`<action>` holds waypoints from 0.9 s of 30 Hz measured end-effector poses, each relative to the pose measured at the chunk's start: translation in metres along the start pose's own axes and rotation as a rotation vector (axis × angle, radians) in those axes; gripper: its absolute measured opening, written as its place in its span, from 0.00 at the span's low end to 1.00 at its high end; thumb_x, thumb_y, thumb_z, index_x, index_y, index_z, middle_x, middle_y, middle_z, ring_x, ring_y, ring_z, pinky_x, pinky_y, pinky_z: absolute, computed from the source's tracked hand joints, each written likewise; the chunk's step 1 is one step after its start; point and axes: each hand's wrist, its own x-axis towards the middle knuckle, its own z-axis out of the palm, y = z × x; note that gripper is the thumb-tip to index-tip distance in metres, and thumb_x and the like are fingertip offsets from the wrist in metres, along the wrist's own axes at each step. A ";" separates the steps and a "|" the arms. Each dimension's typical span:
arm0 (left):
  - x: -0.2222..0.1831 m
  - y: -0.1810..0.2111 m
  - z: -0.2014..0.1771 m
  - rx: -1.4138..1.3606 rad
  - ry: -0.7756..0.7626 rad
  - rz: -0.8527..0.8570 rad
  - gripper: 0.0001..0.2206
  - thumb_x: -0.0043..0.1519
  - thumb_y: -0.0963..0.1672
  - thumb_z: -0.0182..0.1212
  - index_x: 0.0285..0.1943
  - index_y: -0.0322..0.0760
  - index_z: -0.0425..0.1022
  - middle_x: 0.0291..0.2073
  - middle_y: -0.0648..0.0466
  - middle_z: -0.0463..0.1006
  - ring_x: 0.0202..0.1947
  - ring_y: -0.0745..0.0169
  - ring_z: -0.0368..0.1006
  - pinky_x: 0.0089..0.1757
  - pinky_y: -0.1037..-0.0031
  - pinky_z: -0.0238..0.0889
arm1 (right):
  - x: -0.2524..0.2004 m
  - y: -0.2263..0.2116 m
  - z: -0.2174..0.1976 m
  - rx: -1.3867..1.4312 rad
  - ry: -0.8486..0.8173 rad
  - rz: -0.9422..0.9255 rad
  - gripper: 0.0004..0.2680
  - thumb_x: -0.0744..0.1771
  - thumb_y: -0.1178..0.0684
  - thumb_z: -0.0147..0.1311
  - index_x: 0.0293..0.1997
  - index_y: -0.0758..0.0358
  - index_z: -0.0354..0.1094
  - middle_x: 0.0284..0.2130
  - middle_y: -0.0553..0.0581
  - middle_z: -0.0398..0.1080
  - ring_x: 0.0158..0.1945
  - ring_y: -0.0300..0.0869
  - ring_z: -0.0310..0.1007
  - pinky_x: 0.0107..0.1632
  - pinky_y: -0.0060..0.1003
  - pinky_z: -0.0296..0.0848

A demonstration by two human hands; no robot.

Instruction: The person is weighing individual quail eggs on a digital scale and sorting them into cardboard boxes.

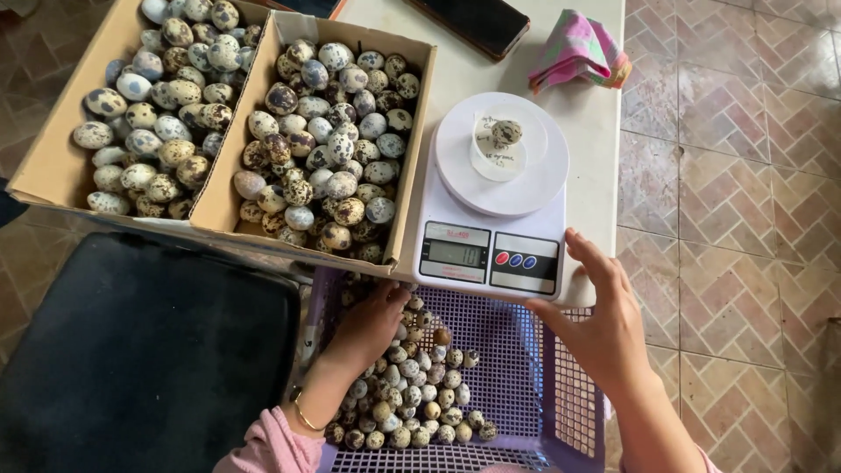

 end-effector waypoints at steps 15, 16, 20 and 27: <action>-0.003 0.020 -0.031 -0.237 0.063 0.003 0.15 0.57 0.37 0.51 0.55 0.32 0.66 0.52 0.43 0.73 0.48 0.41 0.72 0.45 0.55 0.69 | 0.006 -0.013 -0.006 -0.037 -0.117 0.159 0.34 0.56 0.51 0.72 0.68 0.67 0.59 0.57 0.68 0.69 0.54 0.54 0.73 0.56 0.48 0.74; -0.004 0.021 -0.033 -0.235 0.064 0.003 0.15 0.57 0.37 0.51 0.55 0.32 0.66 0.52 0.43 0.73 0.48 0.41 0.72 0.45 0.55 0.69 | 0.007 -0.013 -0.008 -0.037 -0.116 0.158 0.34 0.56 0.51 0.72 0.68 0.67 0.59 0.57 0.68 0.69 0.54 0.54 0.73 0.56 0.48 0.74; -0.002 0.028 -0.046 -0.277 -0.013 -0.047 0.14 0.61 0.36 0.48 0.56 0.32 0.67 0.50 0.45 0.72 0.36 0.51 0.75 0.38 0.60 0.72 | 0.014 -0.011 -0.017 -0.018 -0.101 0.082 0.32 0.57 0.53 0.70 0.66 0.69 0.58 0.60 0.69 0.68 0.58 0.55 0.71 0.58 0.48 0.73; -0.005 0.018 -0.025 -0.225 0.158 0.048 0.11 0.61 0.37 0.52 0.51 0.30 0.68 0.58 0.38 0.71 0.50 0.38 0.75 0.43 0.56 0.75 | 0.081 -0.016 -0.032 -0.064 0.004 -0.191 0.11 0.64 0.63 0.64 0.50 0.73 0.72 0.58 0.69 0.71 0.58 0.57 0.71 0.59 0.50 0.71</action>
